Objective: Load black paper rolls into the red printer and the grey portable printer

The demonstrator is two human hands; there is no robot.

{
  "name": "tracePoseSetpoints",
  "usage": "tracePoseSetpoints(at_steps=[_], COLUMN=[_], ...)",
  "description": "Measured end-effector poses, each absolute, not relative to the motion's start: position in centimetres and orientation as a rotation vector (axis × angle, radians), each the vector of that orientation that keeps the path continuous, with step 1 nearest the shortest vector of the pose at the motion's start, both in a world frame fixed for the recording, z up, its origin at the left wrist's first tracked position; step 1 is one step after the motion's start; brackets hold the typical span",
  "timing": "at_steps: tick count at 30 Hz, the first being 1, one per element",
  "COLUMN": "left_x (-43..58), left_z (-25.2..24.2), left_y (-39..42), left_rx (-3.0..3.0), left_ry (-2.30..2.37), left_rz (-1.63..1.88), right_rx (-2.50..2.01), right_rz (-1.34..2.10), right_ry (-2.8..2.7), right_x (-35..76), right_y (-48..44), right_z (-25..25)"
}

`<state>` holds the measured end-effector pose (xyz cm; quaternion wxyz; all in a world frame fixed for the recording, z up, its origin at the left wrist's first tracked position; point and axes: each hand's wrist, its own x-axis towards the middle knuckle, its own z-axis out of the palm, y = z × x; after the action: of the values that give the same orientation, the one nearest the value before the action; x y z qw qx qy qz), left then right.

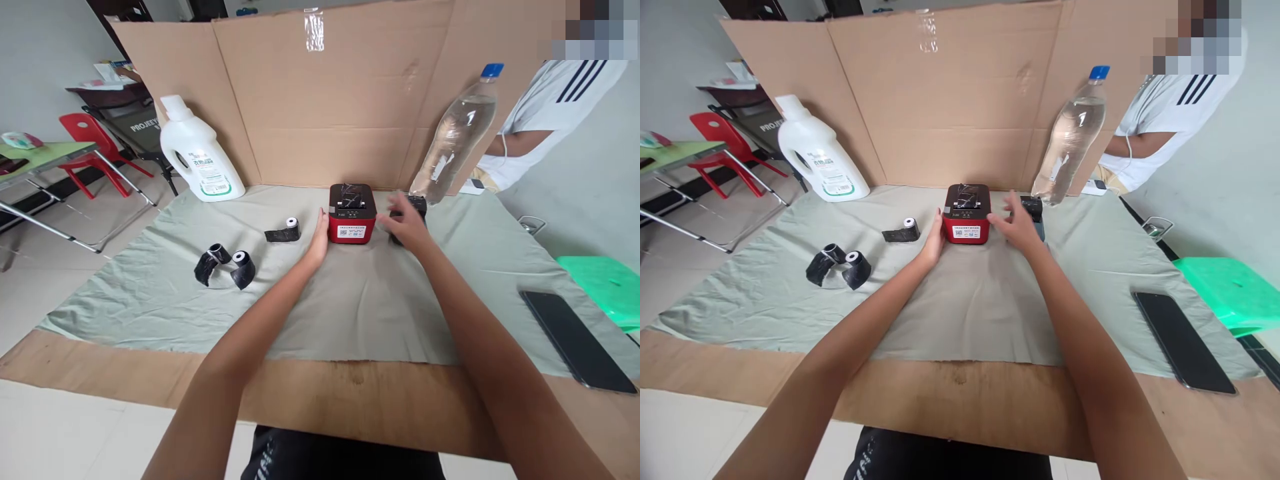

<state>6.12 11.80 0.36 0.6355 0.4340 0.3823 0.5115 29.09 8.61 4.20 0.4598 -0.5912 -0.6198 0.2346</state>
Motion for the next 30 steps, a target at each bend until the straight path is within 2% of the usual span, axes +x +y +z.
tracePoseSetpoints(at_steps=[3, 6, 8, 11, 20, 30], left_x=[4.6, 3.5, 3.0, 2.5, 2.3, 3.0], left_z=[-1.1, -1.6, -1.6, -1.4, -0.7, -0.4], left_y=[8.8, 6.1, 4.6, 2.3, -4.6, -6.2], left_rx=[1.064, 1.173, 1.277, 1.532, 2.245, 2.417], left_ry=[0.874, 0.91, 0.95, 0.995, 1.094, 1.291], left_rz=[1.195, 1.172, 1.168, 1.118, 0.574, 0.423], right_rx=[-1.852, -2.204, -2.278, -2.277, -1.958, -2.005], right_rz=[0.171, 0.178, 0.223, 0.197, 0.279, 0.155], right_ry=[-1.352, -1.307, -1.301, -1.305, -1.412, -1.463], right_x=[31.0, 31.3, 30.7, 28.7, 20.1, 18.6], right_y=[7.5, 6.9, 6.2, 3.2, -9.6, -10.8], right_z=[4.2, 3.8, 3.8, 4.1, 2.4, 1.0])
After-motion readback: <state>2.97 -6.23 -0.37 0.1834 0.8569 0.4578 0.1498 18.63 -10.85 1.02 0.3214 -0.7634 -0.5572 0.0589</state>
